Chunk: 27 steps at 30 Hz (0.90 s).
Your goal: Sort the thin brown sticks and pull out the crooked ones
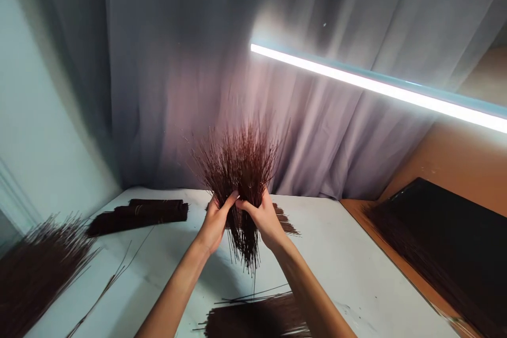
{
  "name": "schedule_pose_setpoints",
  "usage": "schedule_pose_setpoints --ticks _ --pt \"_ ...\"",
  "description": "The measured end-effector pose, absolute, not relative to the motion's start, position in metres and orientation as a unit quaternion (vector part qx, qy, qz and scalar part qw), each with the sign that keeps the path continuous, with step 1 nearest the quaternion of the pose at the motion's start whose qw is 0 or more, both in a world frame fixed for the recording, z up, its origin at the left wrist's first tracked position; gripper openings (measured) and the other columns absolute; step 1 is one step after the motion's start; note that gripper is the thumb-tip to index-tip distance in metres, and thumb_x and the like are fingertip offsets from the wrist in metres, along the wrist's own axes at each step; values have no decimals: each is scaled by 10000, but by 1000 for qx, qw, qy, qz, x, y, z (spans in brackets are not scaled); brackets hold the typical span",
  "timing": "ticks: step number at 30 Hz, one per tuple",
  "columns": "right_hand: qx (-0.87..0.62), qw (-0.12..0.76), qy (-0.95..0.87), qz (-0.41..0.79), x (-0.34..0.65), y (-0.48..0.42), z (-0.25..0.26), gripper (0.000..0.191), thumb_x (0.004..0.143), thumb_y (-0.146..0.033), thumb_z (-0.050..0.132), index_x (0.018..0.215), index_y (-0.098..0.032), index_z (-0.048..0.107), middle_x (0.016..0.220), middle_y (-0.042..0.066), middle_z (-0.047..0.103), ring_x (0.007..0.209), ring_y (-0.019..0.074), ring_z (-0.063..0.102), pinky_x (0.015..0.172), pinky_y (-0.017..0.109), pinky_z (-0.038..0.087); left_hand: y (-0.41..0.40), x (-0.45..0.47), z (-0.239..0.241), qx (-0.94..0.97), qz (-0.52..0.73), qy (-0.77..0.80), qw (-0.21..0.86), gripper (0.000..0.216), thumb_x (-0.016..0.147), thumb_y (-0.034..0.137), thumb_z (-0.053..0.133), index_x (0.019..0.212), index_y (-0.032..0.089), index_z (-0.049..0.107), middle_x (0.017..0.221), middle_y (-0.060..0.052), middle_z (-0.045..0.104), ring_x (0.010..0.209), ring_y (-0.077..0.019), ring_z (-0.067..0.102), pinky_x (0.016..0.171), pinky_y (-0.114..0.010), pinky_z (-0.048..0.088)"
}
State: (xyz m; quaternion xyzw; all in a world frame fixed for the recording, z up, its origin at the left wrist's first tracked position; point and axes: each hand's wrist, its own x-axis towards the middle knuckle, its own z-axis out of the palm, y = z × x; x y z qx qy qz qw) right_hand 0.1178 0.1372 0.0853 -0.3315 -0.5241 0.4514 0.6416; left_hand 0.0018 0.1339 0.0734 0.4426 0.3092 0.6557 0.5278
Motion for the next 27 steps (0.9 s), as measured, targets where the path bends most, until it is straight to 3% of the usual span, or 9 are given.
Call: schedule_pose_setpoints --ticks 4,10,14,17,23,27 --pt "-336 681 -467 453 117 141 82 382 737 -264 741 1069 -254 553 1054 12 706 1007 218 655 946 377 512 131 -1 78 473 626 306 539 321 821 358 780 1089 181 776 1142 -80 789 1154 -270 677 1078 -397 456" --pt "-332 695 -445 458 121 141 85 463 702 -303 822 1093 -234 582 1061 18 709 994 220 658 937 374 512 128 -1 76 530 570 291 556 299 835 280 753 1117 183 772 1186 -73 771 1196 -293 639 1078 -415 446" --pt "-310 670 -471 483 126 138 89 475 765 -414 808 1150 -210 619 1115 53 717 1070 246 656 958 389 515 125 -2 71 551 541 295 563 405 839 234 744 1242 222 710 1306 -56 714 1345 -287 521 1188 -426 313" --pt "-294 667 -497 471 126 138 91 589 756 -443 827 1246 -209 600 1198 67 698 1153 250 626 1010 385 489 121 -1 69 537 511 300 600 448 845 257 732 1289 248 674 1339 -48 686 1415 -284 431 1220 -429 242" --pt "-276 675 -532 430 123 134 99 706 658 -403 912 1231 -217 544 1207 57 670 1115 234 619 991 361 497 115 0 71 546 480 264 633 331 836 280 610 1117 152 729 1173 -89 727 1258 -322 545 1083 -457 413" --pt "-262 665 -563 415 123 133 97 760 614 -461 935 1206 -224 520 1185 49 648 1111 233 609 1001 353 488 115 2 75 596 438 293 606 329 689 157 716 1016 135 747 997 -74 758 1101 -319 629 991 -453 493"
